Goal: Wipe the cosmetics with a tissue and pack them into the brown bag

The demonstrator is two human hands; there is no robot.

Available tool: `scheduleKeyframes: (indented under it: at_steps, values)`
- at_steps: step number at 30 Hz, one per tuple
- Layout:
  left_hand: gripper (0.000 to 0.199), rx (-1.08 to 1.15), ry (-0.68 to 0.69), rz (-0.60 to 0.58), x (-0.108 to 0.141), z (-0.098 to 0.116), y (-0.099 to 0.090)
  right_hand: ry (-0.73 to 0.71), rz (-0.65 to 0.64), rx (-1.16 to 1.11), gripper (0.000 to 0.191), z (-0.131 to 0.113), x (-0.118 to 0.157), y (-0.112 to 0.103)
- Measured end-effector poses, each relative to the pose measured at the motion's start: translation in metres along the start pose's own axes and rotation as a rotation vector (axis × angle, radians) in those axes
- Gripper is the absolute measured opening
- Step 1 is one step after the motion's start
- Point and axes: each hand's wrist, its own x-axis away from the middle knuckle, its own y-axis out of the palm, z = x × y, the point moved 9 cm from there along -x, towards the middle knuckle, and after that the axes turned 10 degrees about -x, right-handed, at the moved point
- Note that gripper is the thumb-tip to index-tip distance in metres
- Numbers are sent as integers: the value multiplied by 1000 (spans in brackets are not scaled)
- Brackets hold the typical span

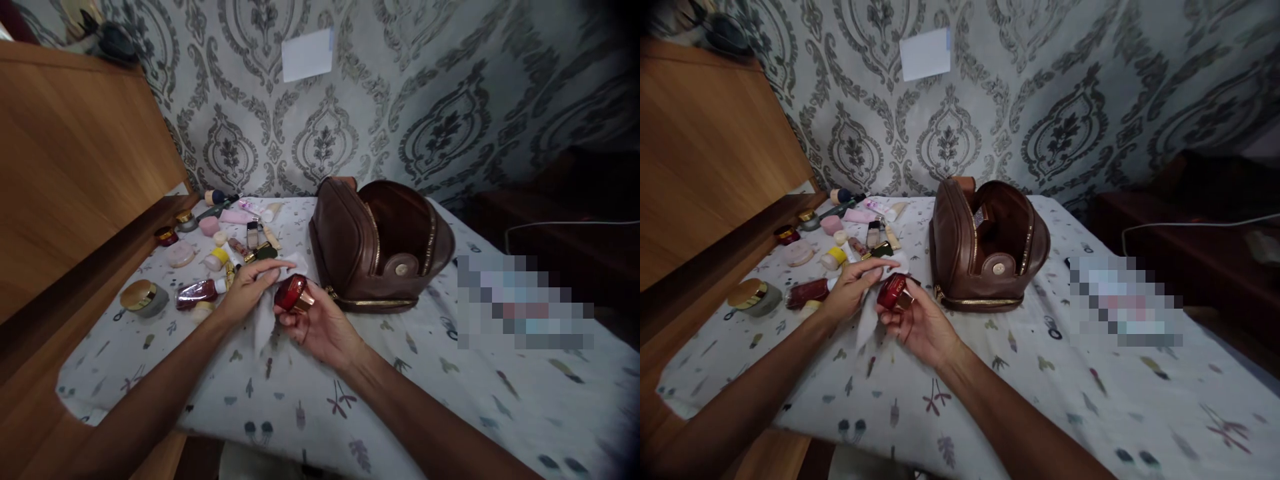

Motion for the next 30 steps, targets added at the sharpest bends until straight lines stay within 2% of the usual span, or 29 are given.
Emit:
scheduleKeyframes:
  at_steps: [4,9,12,17,21,24,27,30]
  values:
    - [37,-94,32,-15,0,2,4,-28,-9,-8,31,-4,3,3]
    - [35,-289,137,-57,4,17,9,-101,23,-179,31,-18,2,1]
    - [28,-335,210,8,6,30,4,-115,49,-215,32,-23,1,-2]
    - [17,-244,351,123,11,52,-5,-38,24,-62,34,-11,1,-1]
    - [16,-224,300,182,11,49,-11,-9,-33,55,36,-4,4,2]
    - [13,-268,286,192,11,48,-10,-19,-51,6,38,-7,5,4]
    - [17,-333,337,174,14,54,-6,-73,-52,-44,38,-15,4,4]
    - [24,-328,383,158,19,61,-4,-96,-18,33,39,-17,2,1]
